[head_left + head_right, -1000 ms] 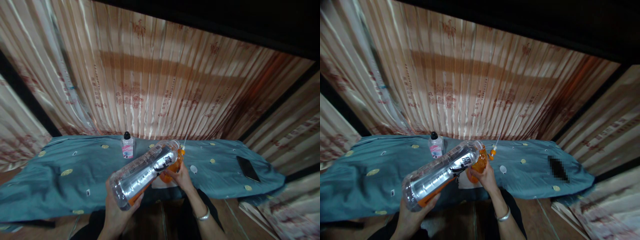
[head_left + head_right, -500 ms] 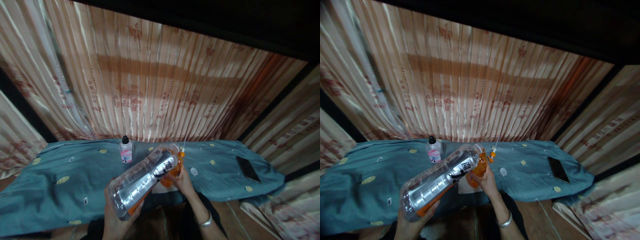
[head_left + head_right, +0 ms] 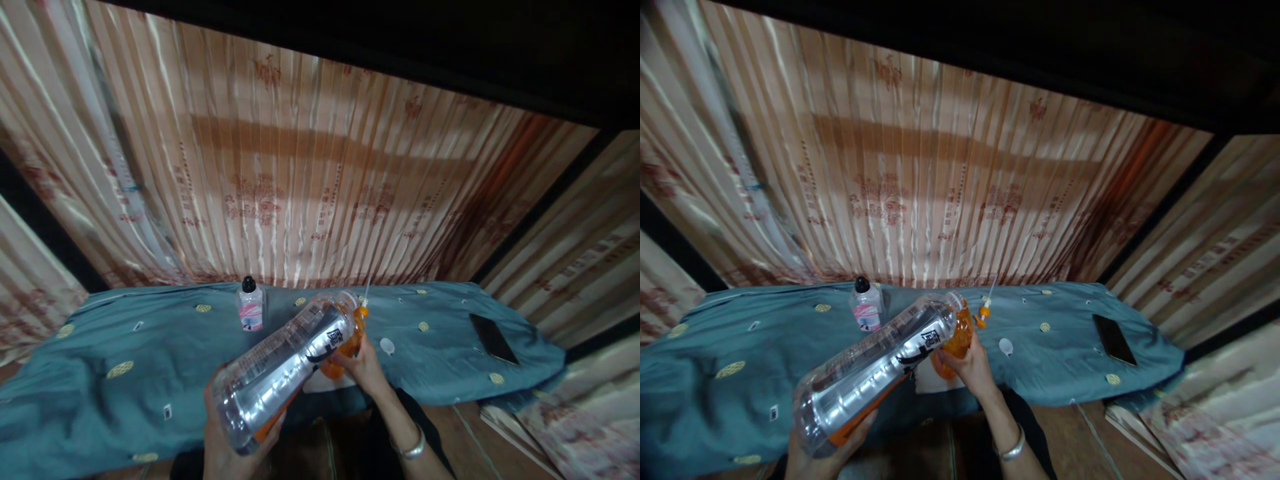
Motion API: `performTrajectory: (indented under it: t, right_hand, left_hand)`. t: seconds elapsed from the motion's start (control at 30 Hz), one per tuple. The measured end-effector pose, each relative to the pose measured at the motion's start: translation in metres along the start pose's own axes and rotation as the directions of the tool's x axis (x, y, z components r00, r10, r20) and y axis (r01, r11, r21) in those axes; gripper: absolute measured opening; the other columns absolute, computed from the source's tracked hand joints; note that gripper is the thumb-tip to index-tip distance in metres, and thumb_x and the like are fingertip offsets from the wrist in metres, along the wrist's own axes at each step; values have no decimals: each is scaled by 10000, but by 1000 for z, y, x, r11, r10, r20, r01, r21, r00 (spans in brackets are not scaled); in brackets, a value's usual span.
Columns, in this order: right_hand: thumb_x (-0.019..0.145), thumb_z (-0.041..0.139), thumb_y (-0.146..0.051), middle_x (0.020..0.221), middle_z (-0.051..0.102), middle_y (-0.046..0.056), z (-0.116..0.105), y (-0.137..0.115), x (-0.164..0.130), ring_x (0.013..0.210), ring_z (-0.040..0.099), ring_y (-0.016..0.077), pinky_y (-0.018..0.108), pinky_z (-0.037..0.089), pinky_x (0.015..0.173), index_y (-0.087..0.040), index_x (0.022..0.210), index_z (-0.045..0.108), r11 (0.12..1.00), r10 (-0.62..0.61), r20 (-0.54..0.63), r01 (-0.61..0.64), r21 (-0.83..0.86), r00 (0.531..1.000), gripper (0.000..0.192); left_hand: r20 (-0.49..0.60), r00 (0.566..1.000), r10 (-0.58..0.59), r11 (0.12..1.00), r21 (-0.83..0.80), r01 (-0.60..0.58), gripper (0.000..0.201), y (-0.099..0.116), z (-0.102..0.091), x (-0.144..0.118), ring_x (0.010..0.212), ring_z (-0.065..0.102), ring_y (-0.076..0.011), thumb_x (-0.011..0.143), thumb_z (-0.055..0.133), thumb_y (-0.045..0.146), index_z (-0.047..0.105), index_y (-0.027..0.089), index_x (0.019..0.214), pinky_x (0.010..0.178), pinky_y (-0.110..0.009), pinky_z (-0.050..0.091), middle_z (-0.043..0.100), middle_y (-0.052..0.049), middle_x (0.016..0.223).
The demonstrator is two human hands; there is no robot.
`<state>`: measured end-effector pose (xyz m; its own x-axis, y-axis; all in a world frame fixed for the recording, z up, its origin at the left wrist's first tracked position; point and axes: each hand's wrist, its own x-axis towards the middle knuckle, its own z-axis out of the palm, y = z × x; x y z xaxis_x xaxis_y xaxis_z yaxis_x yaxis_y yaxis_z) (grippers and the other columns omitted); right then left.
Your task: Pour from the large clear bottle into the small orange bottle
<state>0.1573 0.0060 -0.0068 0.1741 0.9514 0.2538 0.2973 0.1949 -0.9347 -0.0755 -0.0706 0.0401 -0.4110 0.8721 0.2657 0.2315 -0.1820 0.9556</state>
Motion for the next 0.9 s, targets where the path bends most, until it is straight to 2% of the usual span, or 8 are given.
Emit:
performTrajectory:
  t: [0.17, 0.3, 0.6, 0.77, 0.9]
  right_hand:
    - [662, 799, -466, 1189, 687, 98, -1, 0, 0, 1109, 638, 320, 470, 488, 975, -224, 1315, 488, 1000, -10, 18, 10, -1, 1000, 763]
    - [655, 809, -459, 1183, 691, 101, -1, 1, 0, 1098, 644, 319, 467, 492, 967, -219, 1322, 479, 1000, -10, 13, 10, -8, 1000, 782]
    - [658, 803, -443, 1133, 711, 86, 0, 2, -1, 1044, 669, 303, 441, 527, 915, -221, 1216, 541, 1000, 21, -5, -21, -6, 1000, 655]
    - [637, 817, -437, 1121, 717, 89, 0, 2, 0, 1038, 676, 308, 445, 533, 904, -221, 1249, 533, 1000, -6, -14, 6, 7, 1000, 708]
    - [642, 817, -436, 1128, 714, 92, 1, 2, 0, 1044, 673, 305, 446, 532, 911, -216, 1212, 549, 1000, -3, -10, 3, 30, 1000, 667]
  left_hand:
    - [-12, 1000, 20, 1000, -12, -20, 731, 0, 1, 0, 989, 625, -282, 596, 744, 497, 423, 253, 1206, 897, -500, 527, 590, -81, 1106]
    - [-11, 1000, 5, 1000, -2, -5, 761, -1, 1, 0, 1008, 611, -297, 594, 742, 519, 422, 248, 1229, 917, -530, 504, 578, -93, 1135]
    - [-10, 1000, 4, 1000, 2, -4, 742, -1, 0, 0, 971, 629, -286, 596, 741, 521, 429, 244, 1209, 889, -512, 524, 587, -81, 1093]
    - [1, 1000, 4, 1000, 22, -4, 779, -3, -1, 1, 952, 652, -296, 585, 749, 508, 410, 231, 1229, 877, -522, 536, 609, -95, 1092]
    - [-7, 1000, 19, 1000, 3, -19, 792, -3, -1, 1, 974, 654, -295, 564, 766, 502, 422, 217, 1219, 875, -499, 549, 608, -108, 1116]
